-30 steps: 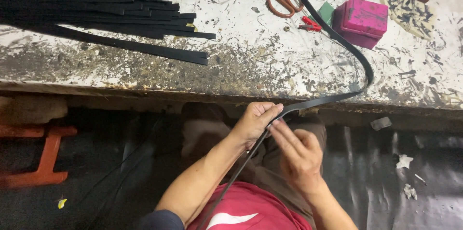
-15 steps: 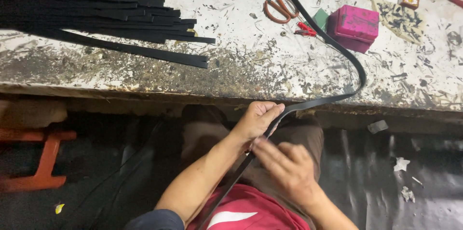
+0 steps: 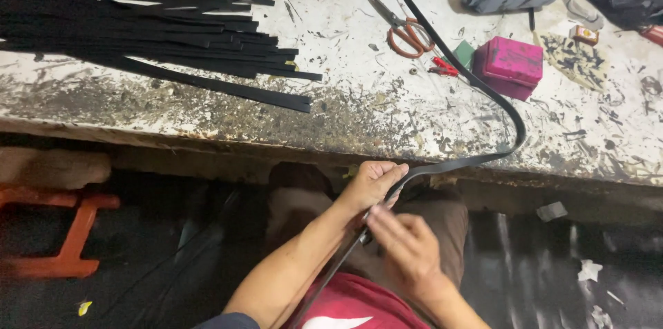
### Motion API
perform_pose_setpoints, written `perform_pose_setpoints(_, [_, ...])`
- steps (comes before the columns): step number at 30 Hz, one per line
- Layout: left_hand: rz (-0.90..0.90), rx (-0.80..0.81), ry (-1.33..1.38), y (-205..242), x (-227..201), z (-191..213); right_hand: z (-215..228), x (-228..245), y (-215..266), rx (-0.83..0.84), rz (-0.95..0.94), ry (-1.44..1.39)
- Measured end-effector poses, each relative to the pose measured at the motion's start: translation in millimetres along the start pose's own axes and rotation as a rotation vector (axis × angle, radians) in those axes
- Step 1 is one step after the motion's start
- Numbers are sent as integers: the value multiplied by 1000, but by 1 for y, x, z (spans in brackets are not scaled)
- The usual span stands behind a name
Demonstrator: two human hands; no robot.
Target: The person smooths and rubs long black rubber strips by hand on a workbench, repeatedly running fingers along the length of each strip. The person picks up a new strip from a pile, smooths it, and places it back down, continuing this process throughout the clip.
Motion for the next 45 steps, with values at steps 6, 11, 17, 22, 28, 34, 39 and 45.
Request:
perform_pose_setpoints(6, [-78, -18, 62, 5, -23, -12, 20, -22, -21, -43, -150, 9])
perform_pose_setpoints(11, [28, -18, -82, 5, -7, -13, -15, -7, 29, 203, -182, -178])
perform_pose_setpoints(17, [-48, 13, -33, -1, -5, -18, 17, -3, -6, 21, -87, 64])
perform_pose_setpoints(22, [56, -55, -54, 6, -4, -10, -1, 34, 12, 51, 101, -45])
perform_pose_setpoints(28, [-10, 11, -66, 7, -7, -16, 3, 16, 10, 4, -110, 65])
perform_pose_setpoints(34, [-154, 22, -149, 6, -8, -9, 2, 9, 17, -8, -19, 60])
perform_pose_setpoints(39, [38, -41, -2, 5, -18, -21, -1, 49, 5, -1, 89, -40])
perform_pose_setpoints(45, [-118, 21, -13, 3, -17, -12, 13, -23, -12, -69, -167, 33])
Point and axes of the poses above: each hand's wrist, its own y-axis away from the middle knuckle, its own z-axis out of the back of the hand, x = y × z, the point moved 9 cm from there along -y, towards the middle knuckle, and after that the axes turned 8 degrees about -z, right-handed, at the moved point
